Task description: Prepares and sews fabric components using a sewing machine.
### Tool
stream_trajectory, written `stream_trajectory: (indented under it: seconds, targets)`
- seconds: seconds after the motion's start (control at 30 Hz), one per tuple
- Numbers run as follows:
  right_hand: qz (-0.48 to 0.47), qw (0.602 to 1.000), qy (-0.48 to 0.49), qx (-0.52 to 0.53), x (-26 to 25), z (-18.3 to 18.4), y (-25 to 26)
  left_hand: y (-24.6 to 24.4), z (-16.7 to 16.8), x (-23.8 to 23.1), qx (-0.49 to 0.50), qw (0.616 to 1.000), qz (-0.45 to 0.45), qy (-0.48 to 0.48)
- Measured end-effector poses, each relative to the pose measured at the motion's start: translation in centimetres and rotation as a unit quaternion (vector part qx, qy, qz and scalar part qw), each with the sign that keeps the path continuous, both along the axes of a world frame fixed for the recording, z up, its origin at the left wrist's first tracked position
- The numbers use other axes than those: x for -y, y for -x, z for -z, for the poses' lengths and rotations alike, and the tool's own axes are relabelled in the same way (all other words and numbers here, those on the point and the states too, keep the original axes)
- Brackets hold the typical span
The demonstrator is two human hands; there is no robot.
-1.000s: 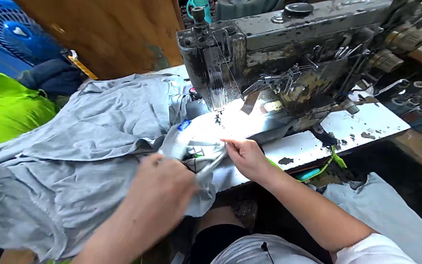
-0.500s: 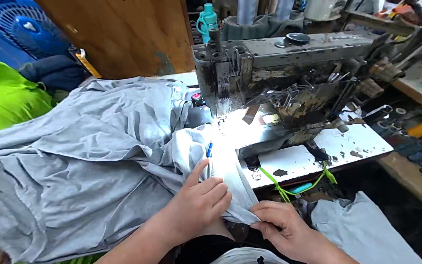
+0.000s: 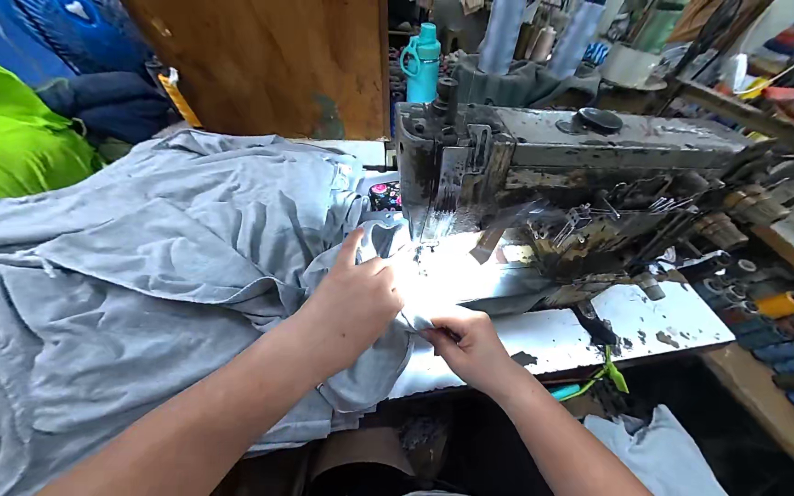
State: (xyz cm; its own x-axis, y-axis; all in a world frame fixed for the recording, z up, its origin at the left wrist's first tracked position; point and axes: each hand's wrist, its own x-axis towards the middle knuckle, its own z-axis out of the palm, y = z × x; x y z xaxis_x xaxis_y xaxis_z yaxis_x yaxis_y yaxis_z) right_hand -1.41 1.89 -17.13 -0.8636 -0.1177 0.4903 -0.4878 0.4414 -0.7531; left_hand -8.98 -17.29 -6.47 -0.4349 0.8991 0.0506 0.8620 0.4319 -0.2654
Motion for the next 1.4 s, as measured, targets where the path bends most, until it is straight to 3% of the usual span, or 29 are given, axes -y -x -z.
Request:
stream_trajectory:
  seconds: [0.17,0.23,0.37,0.53,0.7,0.77,0.9,1.1,1.23,1.33,1.4]
  targets:
    - [0.011,0.996,-0.029,0.084,-0.1,-1.7,1.1,-1.2,1.7,-0.7,-0.035,0.995,-0.078,-0.046]
    - [-0.018,0.993,-0.018,0.114,0.0,-2.0,0.6,-1.7,2.6,-0.8,-0.029,0.996,-0.038,-0.075]
    - [-0.090,0.993,0.047,0.063,0.2,-2.1,-3.3,-1.7,3.8,0.5,0.019,0.988,0.095,-0.122]
    - [-0.086,0.990,0.099,0.050,-0.4,-0.2,-7.5,-1.0,3.2,3.7,-0.023,0.982,0.119,-0.145]
    - [-0.047,0.992,0.109,0.052,0.5,1.3,-6.1,-1.0,1.3,2.8,-0.015,0.993,0.086,-0.078]
    - [-0.021,0.994,0.100,0.047,0.7,1.2,-4.8,-1.2,-0.9,2.0,0.024,1.000,0.012,0.014]
    - [0.024,0.997,0.063,0.027,0.9,1.0,-2.2,1.7,1.8,2.5,-0.079,0.987,0.065,-0.125]
    - [0.070,0.996,0.030,-0.045,1.6,1.6,0.5,3.4,4.5,3.8,-0.100,0.977,0.028,-0.187]
    - [0.076,0.992,0.054,-0.080,2.2,2.1,0.6,-0.3,4.9,2.5,-0.043,0.976,-0.117,-0.180]
    - [0.050,0.988,0.058,-0.137,1.7,1.6,-1.2,-4.5,3.3,-0.7,0.107,0.973,-0.101,-0.176]
    - [0.068,0.979,0.033,-0.188,-0.8,-0.6,-3.5,-4.6,6.3,-2.2,0.071,0.964,-0.025,-0.255]
